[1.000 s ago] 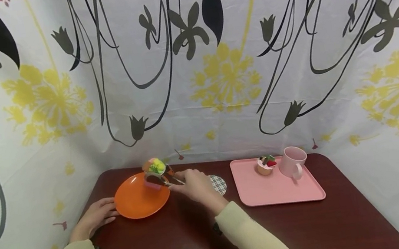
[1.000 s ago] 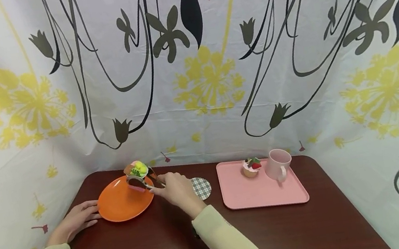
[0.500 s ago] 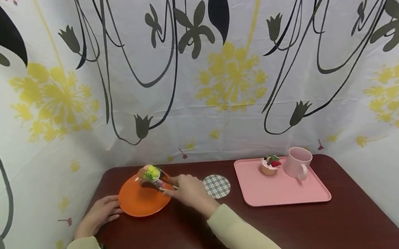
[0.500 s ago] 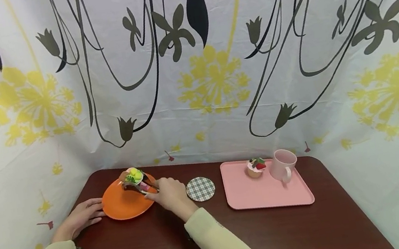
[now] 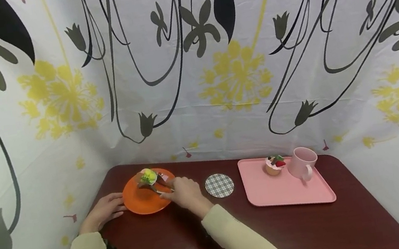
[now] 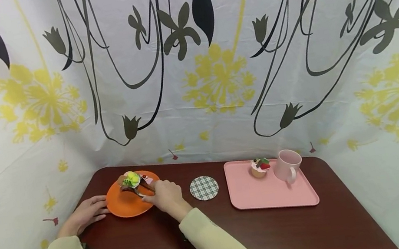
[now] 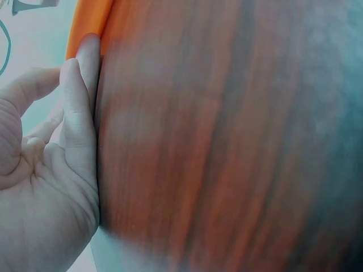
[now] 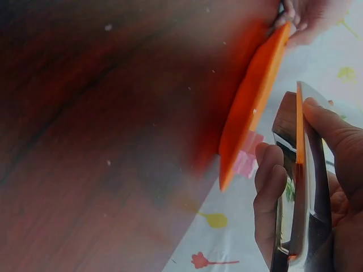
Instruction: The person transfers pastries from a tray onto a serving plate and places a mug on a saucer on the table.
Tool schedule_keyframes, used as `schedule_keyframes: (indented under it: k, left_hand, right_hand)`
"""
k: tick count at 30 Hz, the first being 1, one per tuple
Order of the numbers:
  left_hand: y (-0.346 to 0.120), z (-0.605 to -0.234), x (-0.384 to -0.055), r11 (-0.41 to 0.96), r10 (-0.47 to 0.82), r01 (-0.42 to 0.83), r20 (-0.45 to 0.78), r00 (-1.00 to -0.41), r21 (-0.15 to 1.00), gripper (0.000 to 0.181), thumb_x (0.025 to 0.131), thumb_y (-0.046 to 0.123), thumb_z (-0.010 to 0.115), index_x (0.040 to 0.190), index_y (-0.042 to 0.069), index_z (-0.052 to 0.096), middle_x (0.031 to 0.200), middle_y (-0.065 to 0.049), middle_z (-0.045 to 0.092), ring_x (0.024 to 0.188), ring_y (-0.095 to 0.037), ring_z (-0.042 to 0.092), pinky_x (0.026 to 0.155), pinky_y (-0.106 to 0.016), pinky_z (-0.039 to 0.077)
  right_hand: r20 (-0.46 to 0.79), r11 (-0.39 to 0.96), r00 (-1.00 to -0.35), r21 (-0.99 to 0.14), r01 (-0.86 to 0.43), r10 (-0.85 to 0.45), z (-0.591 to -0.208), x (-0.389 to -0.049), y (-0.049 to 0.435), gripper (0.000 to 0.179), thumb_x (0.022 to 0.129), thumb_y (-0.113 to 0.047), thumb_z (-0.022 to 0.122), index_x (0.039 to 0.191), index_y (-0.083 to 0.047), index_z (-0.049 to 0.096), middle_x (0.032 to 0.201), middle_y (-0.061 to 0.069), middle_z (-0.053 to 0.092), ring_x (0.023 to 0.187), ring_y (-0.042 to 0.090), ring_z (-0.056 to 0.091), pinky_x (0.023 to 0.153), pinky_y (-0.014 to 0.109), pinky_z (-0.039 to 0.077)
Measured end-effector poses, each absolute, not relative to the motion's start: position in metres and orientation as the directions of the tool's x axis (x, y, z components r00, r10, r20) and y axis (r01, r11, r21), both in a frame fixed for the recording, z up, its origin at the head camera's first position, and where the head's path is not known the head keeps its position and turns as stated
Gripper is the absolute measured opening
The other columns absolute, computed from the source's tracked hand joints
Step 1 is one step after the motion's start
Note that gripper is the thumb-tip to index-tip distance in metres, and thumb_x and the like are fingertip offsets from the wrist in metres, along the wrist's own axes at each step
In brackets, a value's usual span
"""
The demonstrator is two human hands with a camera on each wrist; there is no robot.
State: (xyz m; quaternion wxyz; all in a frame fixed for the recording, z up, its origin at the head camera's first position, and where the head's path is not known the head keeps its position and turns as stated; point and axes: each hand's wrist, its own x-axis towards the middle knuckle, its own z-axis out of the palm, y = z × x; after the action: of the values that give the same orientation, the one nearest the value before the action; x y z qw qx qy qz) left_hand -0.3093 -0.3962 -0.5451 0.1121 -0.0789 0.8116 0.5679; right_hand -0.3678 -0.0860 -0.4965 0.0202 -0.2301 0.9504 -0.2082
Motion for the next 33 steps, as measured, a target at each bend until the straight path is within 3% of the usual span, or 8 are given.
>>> schedule_keyframes:
  k: [5,9,15,20,28,33]
  left_hand:
    - [-0.396,-0.545,-0.310,0.344,-0.011,-0.263,-0.276,-0.961,0.901,0.065,0.116,0.031,0.048,0.163,-0.011,0.031,0.159,-0.034,0.047,0.115,-0.017,0.073,0.093,-0.031,0.065]
    - [-0.394,-0.542,-0.311,0.333,-0.024,-0.274,-0.282,-0.959,0.902,0.066,0.115,0.033,0.051,0.163,-0.010,0.032,0.160,-0.033,0.047,0.116,-0.017,0.073,0.093,-0.030,0.065]
    - [-0.392,-0.542,-0.310,0.322,-0.026,-0.270,-0.277,-0.961,0.907,0.063,0.115,0.031,0.052,0.161,-0.010,0.037,0.156,-0.032,0.052,0.113,-0.015,0.074,0.092,-0.030,0.065]
    - [-0.392,-0.541,-0.309,0.316,-0.020,-0.269,-0.277,-0.961,0.910,0.063,0.115,0.031,0.053,0.161,-0.010,0.038,0.155,-0.031,0.053,0.113,-0.015,0.074,0.092,-0.030,0.065]
    - [-0.392,-0.541,-0.310,0.316,-0.029,-0.282,-0.288,-0.957,0.906,0.063,0.115,0.031,0.053,0.161,-0.009,0.038,0.155,-0.031,0.054,0.113,-0.015,0.074,0.091,-0.028,0.065]
    - [-0.393,-0.540,-0.311,0.312,-0.038,-0.292,-0.296,-0.955,0.904,0.063,0.115,0.031,0.053,0.161,-0.009,0.038,0.155,-0.030,0.055,0.111,-0.013,0.074,0.091,-0.028,0.065]
  right_hand:
    - [0.050,0.811,-0.896,-0.405,-0.422,-0.441,-0.499,-0.369,-0.093,0.049,0.092,-0.062,0.079,0.126,-0.029,0.082,0.076,-0.006,0.068,0.067,0.017,0.059,0.058,0.034,0.048]
    - [0.062,0.814,-0.891,-0.384,-0.436,-0.449,-0.501,-0.371,-0.100,0.050,0.092,-0.063,0.078,0.130,-0.029,0.080,0.077,-0.005,0.069,0.069,0.018,0.061,0.058,0.035,0.049]
    - [0.057,0.822,-0.897,-0.378,-0.426,-0.438,-0.504,-0.371,-0.105,0.045,0.092,-0.062,0.079,0.111,-0.021,0.084,0.067,-0.002,0.061,0.067,0.020,0.059,0.059,0.037,0.048]
    - [0.061,0.821,-0.891,-0.364,-0.440,-0.451,-0.510,-0.373,-0.108,0.047,0.093,-0.063,0.078,0.119,-0.024,0.084,0.070,-0.004,0.064,0.069,0.020,0.060,0.063,0.039,0.052]
    - [0.055,0.809,-0.876,-0.362,-0.464,-0.479,-0.511,-0.376,-0.110,0.050,0.094,-0.063,0.076,0.127,-0.025,0.081,0.063,-0.002,0.051,0.064,0.022,0.055,0.059,0.035,0.046]
    - [0.023,0.807,-0.879,-0.386,-0.447,-0.476,-0.510,-0.375,-0.111,0.053,0.094,-0.063,0.076,0.132,-0.026,0.080,0.069,-0.005,0.061,0.068,0.021,0.058,0.061,0.034,0.047]
